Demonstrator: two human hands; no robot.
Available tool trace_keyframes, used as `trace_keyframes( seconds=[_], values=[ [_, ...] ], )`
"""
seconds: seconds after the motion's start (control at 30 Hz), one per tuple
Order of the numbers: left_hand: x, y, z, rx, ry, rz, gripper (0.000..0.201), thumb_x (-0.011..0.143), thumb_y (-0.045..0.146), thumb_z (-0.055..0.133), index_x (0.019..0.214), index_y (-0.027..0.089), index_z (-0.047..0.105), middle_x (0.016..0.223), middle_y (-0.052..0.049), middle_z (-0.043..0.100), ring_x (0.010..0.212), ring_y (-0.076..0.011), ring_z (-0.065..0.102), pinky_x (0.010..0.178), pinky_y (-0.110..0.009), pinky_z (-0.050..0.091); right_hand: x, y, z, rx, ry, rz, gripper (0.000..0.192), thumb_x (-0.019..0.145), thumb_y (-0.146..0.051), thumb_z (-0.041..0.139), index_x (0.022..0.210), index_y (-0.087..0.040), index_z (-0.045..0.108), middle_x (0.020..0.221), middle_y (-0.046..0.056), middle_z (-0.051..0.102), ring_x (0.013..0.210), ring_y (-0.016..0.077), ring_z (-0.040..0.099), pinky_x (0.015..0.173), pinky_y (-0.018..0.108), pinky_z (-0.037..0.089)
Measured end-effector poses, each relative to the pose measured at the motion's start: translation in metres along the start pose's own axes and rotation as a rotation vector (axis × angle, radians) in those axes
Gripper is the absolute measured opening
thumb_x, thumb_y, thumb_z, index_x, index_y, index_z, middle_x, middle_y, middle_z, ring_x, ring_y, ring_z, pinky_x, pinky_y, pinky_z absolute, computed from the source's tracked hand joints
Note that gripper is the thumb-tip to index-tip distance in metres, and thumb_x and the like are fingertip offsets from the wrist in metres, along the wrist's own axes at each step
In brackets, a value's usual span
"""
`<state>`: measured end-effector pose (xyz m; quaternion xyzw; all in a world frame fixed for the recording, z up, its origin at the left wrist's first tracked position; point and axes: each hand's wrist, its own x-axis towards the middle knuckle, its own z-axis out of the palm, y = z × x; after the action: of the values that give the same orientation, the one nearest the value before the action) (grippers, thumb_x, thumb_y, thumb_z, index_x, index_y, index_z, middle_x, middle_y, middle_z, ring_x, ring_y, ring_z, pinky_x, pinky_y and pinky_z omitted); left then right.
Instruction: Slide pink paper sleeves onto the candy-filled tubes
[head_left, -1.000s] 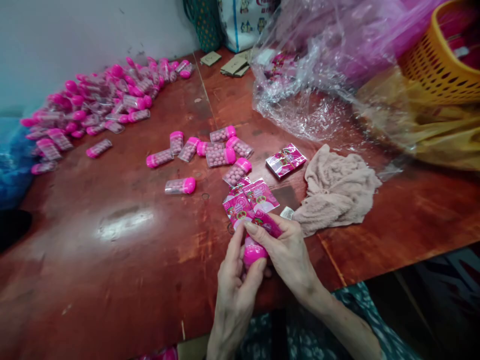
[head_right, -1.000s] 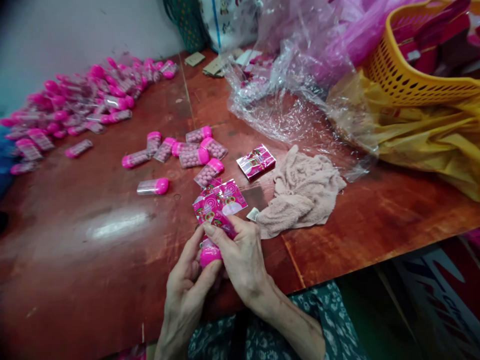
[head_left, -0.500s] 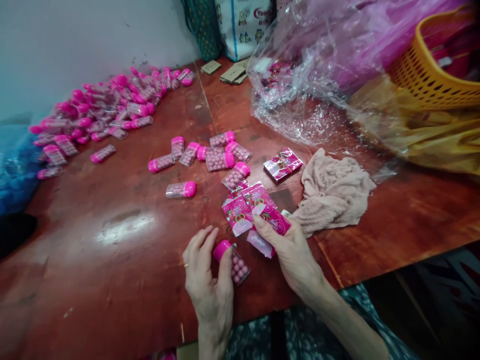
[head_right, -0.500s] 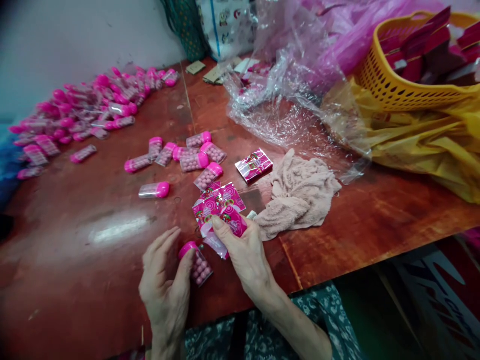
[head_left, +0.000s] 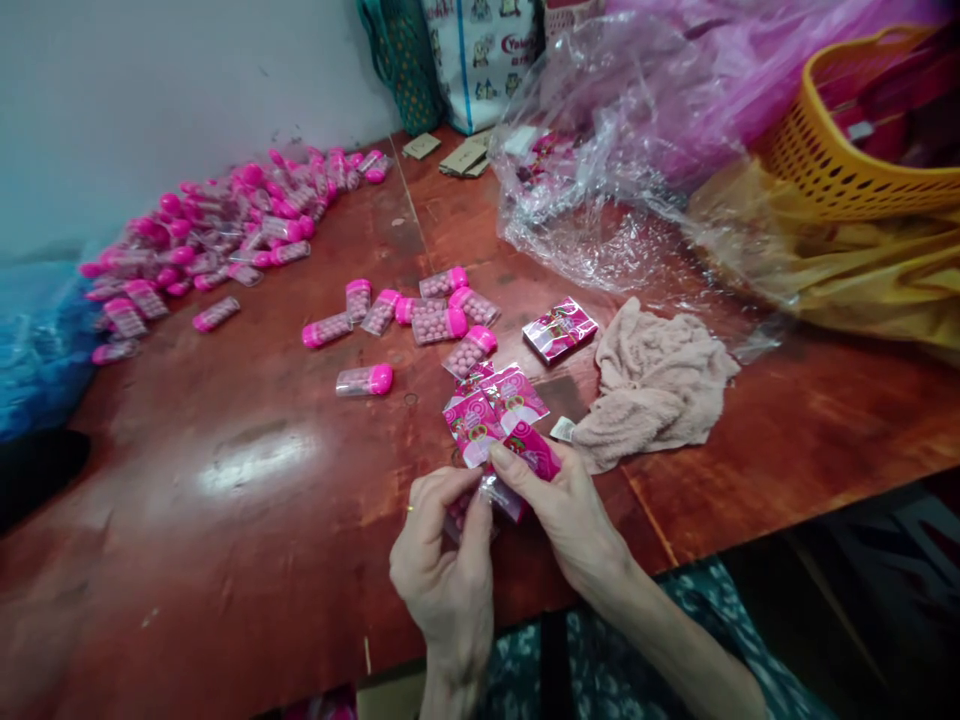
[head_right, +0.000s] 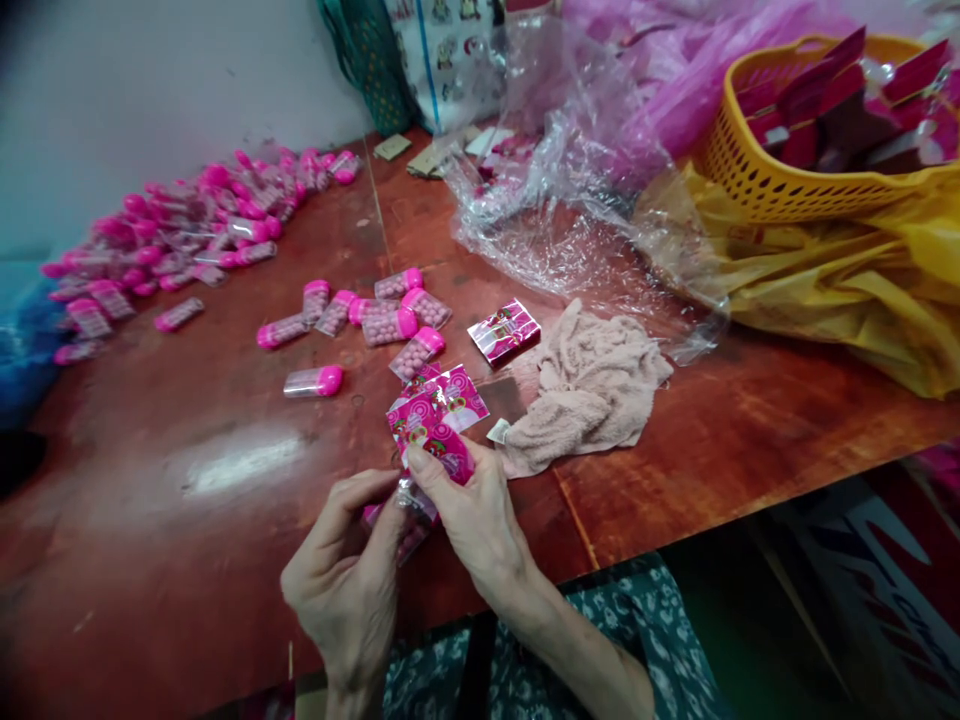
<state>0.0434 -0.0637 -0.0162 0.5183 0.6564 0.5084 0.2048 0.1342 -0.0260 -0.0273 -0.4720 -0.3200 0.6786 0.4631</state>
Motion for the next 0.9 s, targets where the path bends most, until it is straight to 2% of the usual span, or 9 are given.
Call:
trace_keyframes(
  seconds=[0.17, 0.23, 0.37, 0.5, 0.6, 0.67, 0.77, 0.83, 0.9],
  values=[
    [0.0, -0.003, 0.001, -0.018, 0.164, 0.048, 0.016, 0.075, 0.007, 0.061, 0.082, 0.021, 0.065, 0.077, 0.001, 0.058, 0.076, -0.0155, 0.056, 0.072, -0.03, 0.044, 0.002, 0.002, 0.0, 0.083, -0.009, 0.022, 0.025, 0.075, -0.037, 0.066, 0.085, -0.015, 0.065, 0.068, -0.002, 0.06, 0.056, 0.01, 0.048, 0.056, 0.022, 0.041],
    [0.003, -0.006, -0.002, -0.022, 0.187, 0.046, 0.014, 0.074, 0.007, 0.061, 0.079, 0.02, 0.064, 0.075, 0.001, 0.059, 0.076, -0.0158, 0.056, 0.072, -0.03, 0.045, 0.003, 0.004, -0.001, 0.099, -0.01, 0.036, 0.024, 0.074, -0.037, 0.067, 0.084, -0.015, 0.065, 0.064, -0.003, 0.059, 0.054, 0.0099, 0.049, 0.055, 0.022, 0.041],
    [0.005, -0.014, -0.011, -0.108, 0.122, -0.018, 0.013, 0.073, 0.007, 0.061, 0.074, 0.02, 0.063, 0.077, 0.001, 0.06, 0.077, -0.0145, 0.057, 0.07, -0.026, 0.045, 0.004, 0.005, -0.002, 0.025, -0.041, 0.028, 0.023, 0.074, -0.036, 0.067, 0.072, -0.013, 0.064, 0.059, -0.004, 0.056, 0.051, 0.0083, 0.046, 0.05, 0.02, 0.037],
    [0.003, -0.018, -0.018, -0.123, 0.059, -0.085, 0.012, 0.073, 0.009, 0.062, 0.073, 0.021, 0.062, 0.075, 0.002, 0.06, 0.076, -0.0121, 0.056, 0.07, -0.021, 0.045, 0.006, 0.007, 0.002, -0.035, -0.047, -0.012, 0.025, 0.078, -0.039, 0.062, 0.075, -0.014, 0.064, 0.059, -0.004, 0.055, 0.05, 0.0083, 0.044, 0.048, 0.02, 0.035],
    [0.007, -0.022, -0.027, -0.061, 0.04, -0.082, 0.009, 0.074, 0.012, 0.061, 0.072, 0.021, 0.062, 0.074, 0.002, 0.06, 0.077, -0.0131, 0.056, 0.072, -0.022, 0.044, 0.007, 0.008, 0.004, -0.069, -0.069, 0.001, 0.028, 0.08, -0.041, 0.058, 0.074, -0.014, 0.062, 0.053, -0.005, 0.051, 0.043, 0.0072, 0.042, 0.043, 0.019, 0.033],
    [0.014, -0.027, -0.035, 0.008, 0.088, -0.102, 0.006, 0.074, 0.014, 0.061, 0.074, 0.02, 0.063, 0.074, 0.002, 0.061, 0.073, -0.0137, 0.057, 0.069, -0.023, 0.045, 0.008, 0.006, 0.003, -0.13, -0.049, -0.031, 0.028, 0.082, -0.04, 0.056, 0.073, -0.015, 0.061, 0.051, -0.005, 0.05, 0.042, 0.0071, 0.042, 0.043, 0.019, 0.033],
    [0.033, -0.034, -0.046, 0.11, 0.224, -0.171, 0.004, 0.073, 0.02, 0.062, 0.076, 0.018, 0.063, 0.068, 0.003, 0.061, 0.063, -0.0138, 0.056, 0.062, -0.024, 0.045, 0.013, -0.004, -0.002, -0.25, 0.041, -0.141, 0.026, 0.086, -0.038, 0.051, 0.076, -0.016, 0.059, 0.055, -0.004, 0.053, 0.046, 0.0084, 0.046, 0.047, 0.02, 0.036],
    [0.047, -0.038, -0.052, 0.171, 0.314, -0.153, 0.006, 0.072, 0.022, 0.062, 0.075, 0.017, 0.063, 0.066, 0.002, 0.06, 0.062, -0.0146, 0.056, 0.062, -0.025, 0.045, 0.02, -0.016, -0.003, -0.339, 0.092, -0.2, 0.027, 0.088, -0.038, 0.046, 0.077, -0.017, 0.058, 0.059, -0.002, 0.056, 0.049, 0.0097, 0.048, 0.049, 0.021, 0.038],
    [0.058, -0.042, -0.054, 0.225, 0.346, -0.129, 0.007, 0.073, 0.024, 0.06, 0.075, 0.017, 0.062, 0.066, 0.001, 0.06, 0.063, -0.0153, 0.056, 0.063, -0.026, 0.044, 0.03, -0.027, -0.001, -0.445, 0.132, -0.262, 0.027, 0.09, -0.039, 0.043, 0.08, -0.018, 0.058, 0.061, -0.001, 0.058, 0.05, 0.0114, 0.05, 0.049, 0.022, 0.038]
  ],
)
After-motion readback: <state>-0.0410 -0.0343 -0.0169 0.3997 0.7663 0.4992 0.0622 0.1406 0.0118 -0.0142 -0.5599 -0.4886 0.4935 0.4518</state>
